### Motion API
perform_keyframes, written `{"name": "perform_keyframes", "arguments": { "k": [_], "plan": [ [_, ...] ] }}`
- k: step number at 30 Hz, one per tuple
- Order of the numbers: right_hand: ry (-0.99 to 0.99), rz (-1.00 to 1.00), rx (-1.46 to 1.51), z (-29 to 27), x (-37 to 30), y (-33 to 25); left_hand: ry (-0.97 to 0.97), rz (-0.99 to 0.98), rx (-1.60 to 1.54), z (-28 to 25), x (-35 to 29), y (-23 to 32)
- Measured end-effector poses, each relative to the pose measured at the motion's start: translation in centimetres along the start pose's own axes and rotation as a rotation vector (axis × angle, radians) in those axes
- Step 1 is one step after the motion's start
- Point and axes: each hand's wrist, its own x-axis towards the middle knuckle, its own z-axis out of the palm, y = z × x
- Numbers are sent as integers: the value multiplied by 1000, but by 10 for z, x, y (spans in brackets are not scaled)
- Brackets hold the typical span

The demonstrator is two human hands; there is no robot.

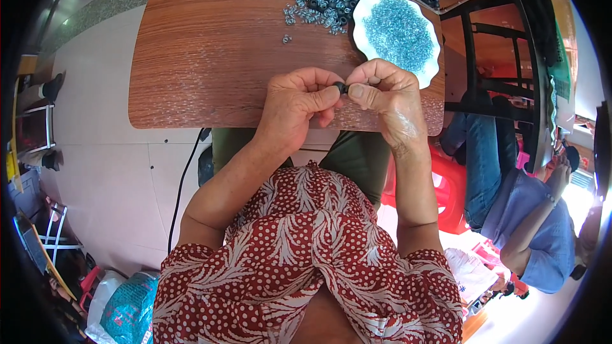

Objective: Assembling small black components by inserting tiny blue beads or rings into them.

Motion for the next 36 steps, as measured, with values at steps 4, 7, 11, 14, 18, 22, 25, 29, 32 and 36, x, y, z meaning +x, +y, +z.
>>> {"name": "perform_keyframes", "arguments": {
  "k": [4, 7, 11, 14, 18, 22, 25, 29, 32, 36],
  "plan": [
    [-67, 93, 66, -7, 7, 2, -28, -27, -15, -3, 2, 0],
    [-60, 139, 56, -4, 7, 1, -25, -20, -18, -3, 1, -1],
    [-80, 128, 19, -3, 11, 1, 17, 28, 11, 0, 2, -4],
    [-80, 113, -52, -3, 14, 1, -2, 62, 36, 1, 4, -5],
    [-89, 94, -72, 1, 14, 5, -6, 113, 90, 3, 4, -4],
    [-74, 96, -36, 1, 12, 9, -31, 121, 94, 1, 2, -7],
    [-83, 94, -48, 0, 9, 11, -63, 123, 122, -1, -1, -9],
    [-83, 119, 22, 5, 6, 12, -40, 70, 32, -7, -5, -1],
    [-61, 126, 79, 14, 2, 7, -7, 97, 123, -11, -9, 24],
    [-18, -61, -159, 9, 14, 14, 97, 528, 531, 5, 0, 96]
  ]
}}
